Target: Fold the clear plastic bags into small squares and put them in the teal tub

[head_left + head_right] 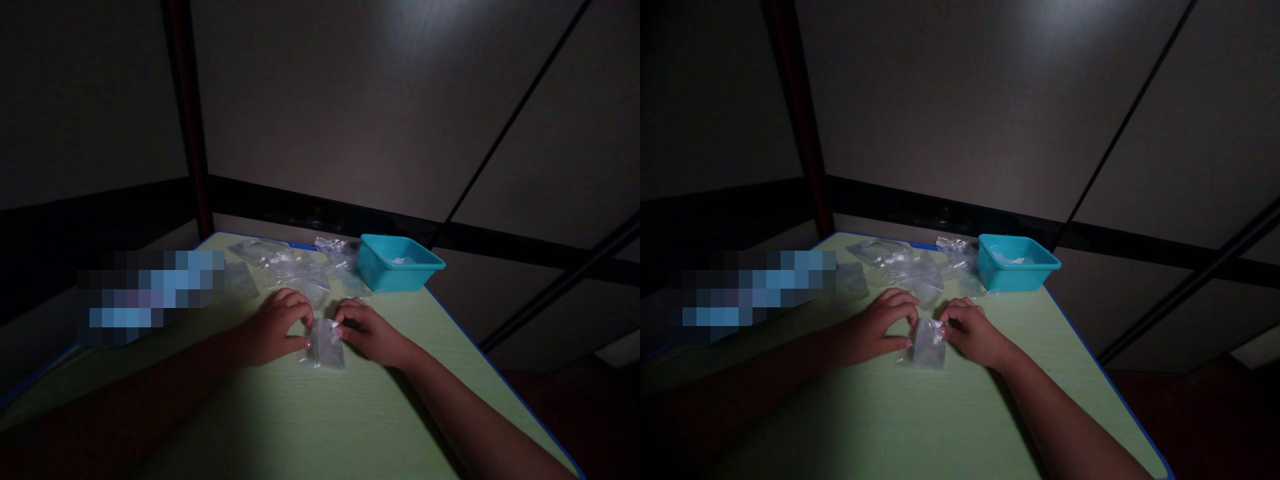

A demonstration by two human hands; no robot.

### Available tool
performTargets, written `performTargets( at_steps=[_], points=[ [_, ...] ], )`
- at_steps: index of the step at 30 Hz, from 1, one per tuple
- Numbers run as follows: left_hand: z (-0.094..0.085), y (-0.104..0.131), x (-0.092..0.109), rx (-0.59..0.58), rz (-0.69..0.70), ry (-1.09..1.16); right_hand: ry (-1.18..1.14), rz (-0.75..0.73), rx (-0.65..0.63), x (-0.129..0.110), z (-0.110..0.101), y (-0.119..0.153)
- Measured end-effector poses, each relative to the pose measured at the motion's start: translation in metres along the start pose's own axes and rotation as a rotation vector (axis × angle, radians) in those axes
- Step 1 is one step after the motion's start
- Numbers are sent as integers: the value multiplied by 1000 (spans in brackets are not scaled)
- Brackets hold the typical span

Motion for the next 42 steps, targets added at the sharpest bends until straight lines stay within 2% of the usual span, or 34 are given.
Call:
performTargets(
  at_steps=[10, 20, 24, 29, 32, 36, 42],
  points=[
    [1, -5, 3, 44, -4, -30, 5, 42, 7, 3, 1, 0],
    [0, -4, 3, 67, -16, -11, 184, 123, 20, -3, 9, 0],
    [-5, -3, 6, 112, -15, -37, 244, 143, 19, -5, 12, 0],
    [-12, -1, 22, 113, 47, -112, 291, 161, 38, -5, 12, 0],
    [-18, 1, 27, 110, 40, -129, 294, 172, 43, -5, 12, 0],
    [-30, 5, 30, 161, 16, -96, 296, 177, 49, -5, 11, 1],
    [-15, 4, 25, 94, -26, -99, 293, 196, 49, 0, 12, 0]
  ],
)
Point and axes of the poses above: each hand's wrist, its own y-axis away from the middle knuckle, its own z-axis out of the palm, x = y × z, the point moved 10 cm from there along -y, towards the middle knuckle, and after that the axes turned 11 degrees about -x, right-handed, at the moved point
